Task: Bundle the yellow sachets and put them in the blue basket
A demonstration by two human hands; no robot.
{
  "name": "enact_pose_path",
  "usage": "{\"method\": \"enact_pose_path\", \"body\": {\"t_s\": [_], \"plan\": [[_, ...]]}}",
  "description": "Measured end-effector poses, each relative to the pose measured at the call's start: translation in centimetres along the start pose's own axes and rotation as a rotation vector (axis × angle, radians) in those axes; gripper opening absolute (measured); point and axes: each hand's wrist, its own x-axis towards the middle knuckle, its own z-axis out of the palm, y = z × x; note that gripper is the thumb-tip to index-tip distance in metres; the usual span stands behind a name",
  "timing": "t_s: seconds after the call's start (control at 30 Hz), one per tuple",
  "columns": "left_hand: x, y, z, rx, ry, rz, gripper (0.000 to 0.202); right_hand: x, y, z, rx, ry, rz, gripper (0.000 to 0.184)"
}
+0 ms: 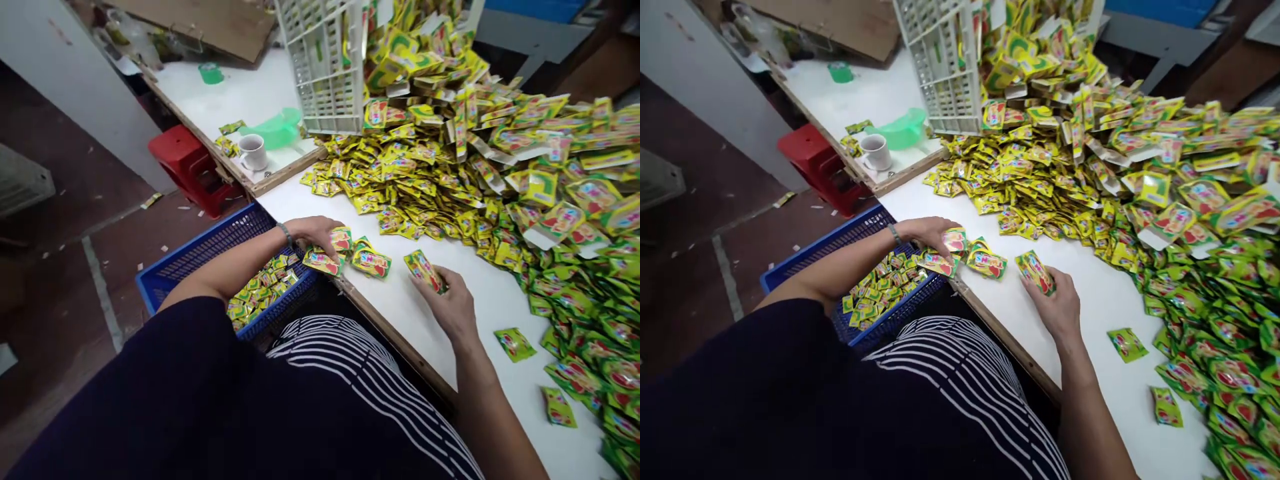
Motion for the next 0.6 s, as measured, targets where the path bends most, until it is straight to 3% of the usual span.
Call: {"method": "enact_pose_path", "body": {"t_s": [0.07,0.2,0.27,0.37,0.43,0.53,0.6], "plan": [[0.9,-0.9,0.3,-0.007,0.027,-0.042,0.040,0.6,-2.5,0.4,0.000,-0.062,-0.078,0.069],[2.4,-2.1,1.6,-0.036,0.251,-0.042,0.030,1.7,-6.1,3.8,-0.082,-0.278,-0.247,0.075],[2.4,-2.2,1.7,-0.011,0.208,-0.063,0.030,1.9,-6.8,5.6,-0.105,-0.305,-0.244,0.075],[1.5,-2.2,1.4,0.055,0.026,-0.038,0.032,1.7,-7.3,7.2,-0.117,-0.206,-0.189,0.071],[0.7,-2.0,1.1,0.106,-0.058,0.012,0.032,1.2,-7.5,7.4,-0.076,-0.110,-0.075,0.069],[-0.3,-1.8,0.8,0.188,-0.068,0.061,0.031,-0.3,-7.5,6.9,0.125,0.046,0.205,0.064],[-0.9,-1.5,0.7,0.250,-0.072,0.047,0.035,-1.7,-7.7,6.4,0.323,0.099,0.285,0.059]]}}
